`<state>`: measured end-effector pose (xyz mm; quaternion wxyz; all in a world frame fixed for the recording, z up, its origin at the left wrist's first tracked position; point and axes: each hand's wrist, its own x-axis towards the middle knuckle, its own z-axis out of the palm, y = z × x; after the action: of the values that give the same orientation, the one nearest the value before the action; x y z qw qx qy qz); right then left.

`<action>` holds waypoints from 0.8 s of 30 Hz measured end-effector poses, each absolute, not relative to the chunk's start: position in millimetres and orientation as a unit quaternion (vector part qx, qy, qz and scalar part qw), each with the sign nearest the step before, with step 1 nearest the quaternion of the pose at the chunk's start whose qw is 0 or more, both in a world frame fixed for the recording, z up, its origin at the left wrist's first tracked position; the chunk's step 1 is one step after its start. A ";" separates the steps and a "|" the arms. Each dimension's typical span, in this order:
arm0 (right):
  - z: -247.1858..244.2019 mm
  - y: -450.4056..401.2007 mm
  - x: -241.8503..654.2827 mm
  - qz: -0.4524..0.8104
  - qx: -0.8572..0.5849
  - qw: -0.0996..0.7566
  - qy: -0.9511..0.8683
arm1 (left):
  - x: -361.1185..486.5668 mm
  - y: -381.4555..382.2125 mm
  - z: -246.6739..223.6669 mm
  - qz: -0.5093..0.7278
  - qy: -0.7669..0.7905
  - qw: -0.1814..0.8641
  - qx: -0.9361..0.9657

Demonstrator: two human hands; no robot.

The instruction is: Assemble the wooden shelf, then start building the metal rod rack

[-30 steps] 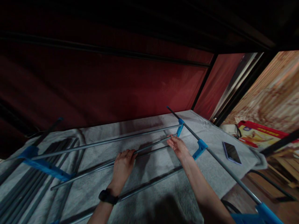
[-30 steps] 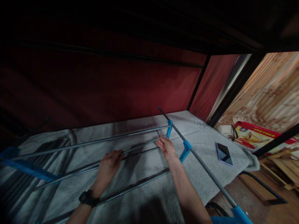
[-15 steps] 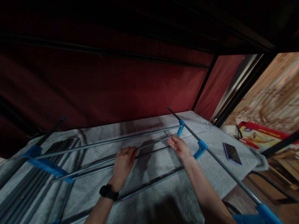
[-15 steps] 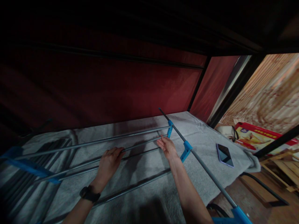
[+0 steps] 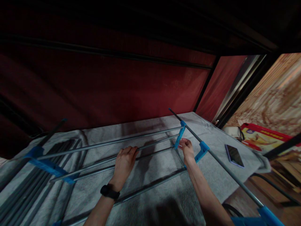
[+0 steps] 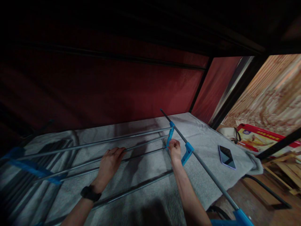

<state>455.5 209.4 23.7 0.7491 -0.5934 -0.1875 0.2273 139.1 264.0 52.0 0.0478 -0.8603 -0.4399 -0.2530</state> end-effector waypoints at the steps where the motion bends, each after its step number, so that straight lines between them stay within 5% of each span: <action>1: 22.3 209.5 458.7 0.198 -0.600 0.752 -0.187 | 139.2 264.1 52.0 -0.255 -0.440 0.047 -0.860; 24: 20.0 218.7 468.0 0.198 -0.648 0.665 -0.313 | 138.9 263.1 50.7 -0.249 -0.431 0.051 -0.866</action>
<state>468.0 218.7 20.0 0.6651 -0.6484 -0.3132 0.1976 138.9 263.1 50.7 0.0506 -0.8657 -0.4312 -0.2492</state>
